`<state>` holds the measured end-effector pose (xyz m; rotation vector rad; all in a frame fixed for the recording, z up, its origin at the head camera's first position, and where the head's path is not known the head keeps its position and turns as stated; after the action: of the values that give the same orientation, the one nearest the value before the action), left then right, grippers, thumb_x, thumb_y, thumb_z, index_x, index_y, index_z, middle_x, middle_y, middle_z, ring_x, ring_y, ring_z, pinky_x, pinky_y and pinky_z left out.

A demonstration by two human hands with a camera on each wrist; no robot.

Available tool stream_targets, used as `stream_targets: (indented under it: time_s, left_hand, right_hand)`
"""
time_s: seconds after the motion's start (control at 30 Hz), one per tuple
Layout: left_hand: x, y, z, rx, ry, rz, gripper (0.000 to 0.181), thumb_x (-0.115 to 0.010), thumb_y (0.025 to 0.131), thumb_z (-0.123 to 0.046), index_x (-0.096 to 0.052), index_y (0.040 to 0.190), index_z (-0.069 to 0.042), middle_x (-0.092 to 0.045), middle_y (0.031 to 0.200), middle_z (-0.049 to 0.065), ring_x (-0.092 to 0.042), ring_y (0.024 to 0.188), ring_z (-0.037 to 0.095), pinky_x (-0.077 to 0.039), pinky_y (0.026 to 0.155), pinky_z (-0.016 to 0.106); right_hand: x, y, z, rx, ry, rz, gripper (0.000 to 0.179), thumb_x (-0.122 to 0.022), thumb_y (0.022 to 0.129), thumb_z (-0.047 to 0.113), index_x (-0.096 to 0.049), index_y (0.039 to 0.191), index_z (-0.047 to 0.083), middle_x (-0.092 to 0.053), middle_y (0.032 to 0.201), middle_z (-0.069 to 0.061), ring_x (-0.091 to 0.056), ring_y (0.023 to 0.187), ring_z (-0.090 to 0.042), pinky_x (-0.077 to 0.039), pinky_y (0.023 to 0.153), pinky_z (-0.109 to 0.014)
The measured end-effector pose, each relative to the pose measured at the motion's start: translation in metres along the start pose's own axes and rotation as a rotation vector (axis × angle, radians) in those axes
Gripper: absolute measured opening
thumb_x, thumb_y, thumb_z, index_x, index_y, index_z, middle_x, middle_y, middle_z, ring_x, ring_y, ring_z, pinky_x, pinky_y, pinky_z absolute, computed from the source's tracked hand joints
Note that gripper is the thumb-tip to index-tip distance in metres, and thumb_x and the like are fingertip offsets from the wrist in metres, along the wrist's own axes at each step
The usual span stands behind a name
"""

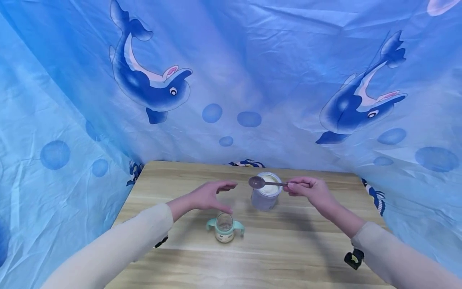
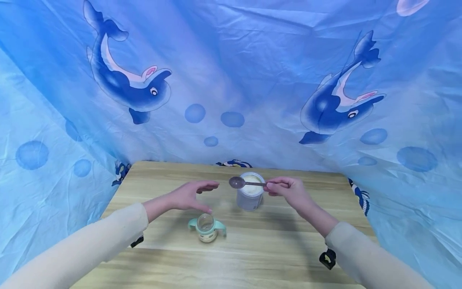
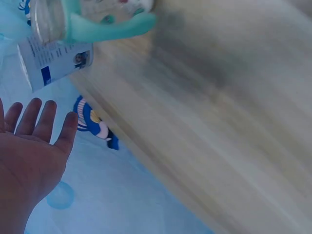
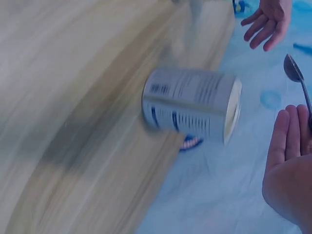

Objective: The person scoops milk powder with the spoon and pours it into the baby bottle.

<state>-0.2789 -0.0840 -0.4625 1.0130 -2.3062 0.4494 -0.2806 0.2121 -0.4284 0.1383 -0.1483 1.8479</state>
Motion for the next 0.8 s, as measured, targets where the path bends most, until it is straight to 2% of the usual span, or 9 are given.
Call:
stream_targets:
  time_s: [0.17,0.37,0.57,0.8]
  left_hand:
    - [0.001,0.031,-0.006,0.028,0.065,0.006,0.097,-0.094,0.082,-0.041,-0.046,0.162,-0.017,-0.052,0.162,0.004,-0.050,0.148,0.027,-0.039,0.124,0.049]
    - [0.003,0.067,-0.014,-0.006,0.109,-0.003,0.103,-0.095,0.080,-0.044,-0.043,0.164,-0.014,-0.051,0.163,0.005,-0.049,0.149,0.027,-0.040,0.124,0.047]
    - [-0.002,0.091,-0.012,0.005,0.105,0.005,0.104,-0.095,0.080,-0.044,-0.041,0.165,-0.018,-0.048,0.165,0.004,-0.048,0.150,0.027,-0.041,0.123,0.047]
    - [-0.016,0.109,-0.008,-0.006,0.071,0.040,0.108,-0.096,0.081,-0.039,-0.037,0.167,-0.012,-0.042,0.169,0.008,-0.047,0.151,0.033,-0.040,0.124,0.048]
  right_hand:
    - [0.028,0.000,0.003,0.039,-0.063,-0.091,0.036,-0.073,0.103,0.011,-0.069,0.125,-0.017,-0.082,0.104,-0.007,-0.079,0.094,-0.011,-0.065,0.087,-0.031]
    - [0.051,0.001,-0.004,0.055,-0.158,-0.147,0.035,-0.073,0.104,0.015,-0.072,0.124,-0.013,-0.081,0.107,-0.013,-0.078,0.094,-0.008,-0.064,0.085,-0.026]
    - [0.057,0.006,-0.011,0.035,-0.282,-0.180,0.031,-0.075,0.103,0.019,-0.076,0.123,-0.006,-0.080,0.109,-0.018,-0.077,0.090,-0.005,-0.062,0.083,-0.021]
    - [0.053,0.013,-0.021,0.039,-0.302,-0.179,0.029,-0.077,0.101,0.018,-0.077,0.120,-0.005,-0.080,0.108,-0.019,-0.076,0.088,-0.003,-0.061,0.081,-0.020]
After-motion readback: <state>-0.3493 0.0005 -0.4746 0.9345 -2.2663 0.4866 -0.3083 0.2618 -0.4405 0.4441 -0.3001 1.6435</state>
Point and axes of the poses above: each hand's wrist, its own y-axis towards the middle knuckle, its own x-axis out of the back of the hand, z = x × y, the point moved 10 cm from there along y, towards the middle knuckle
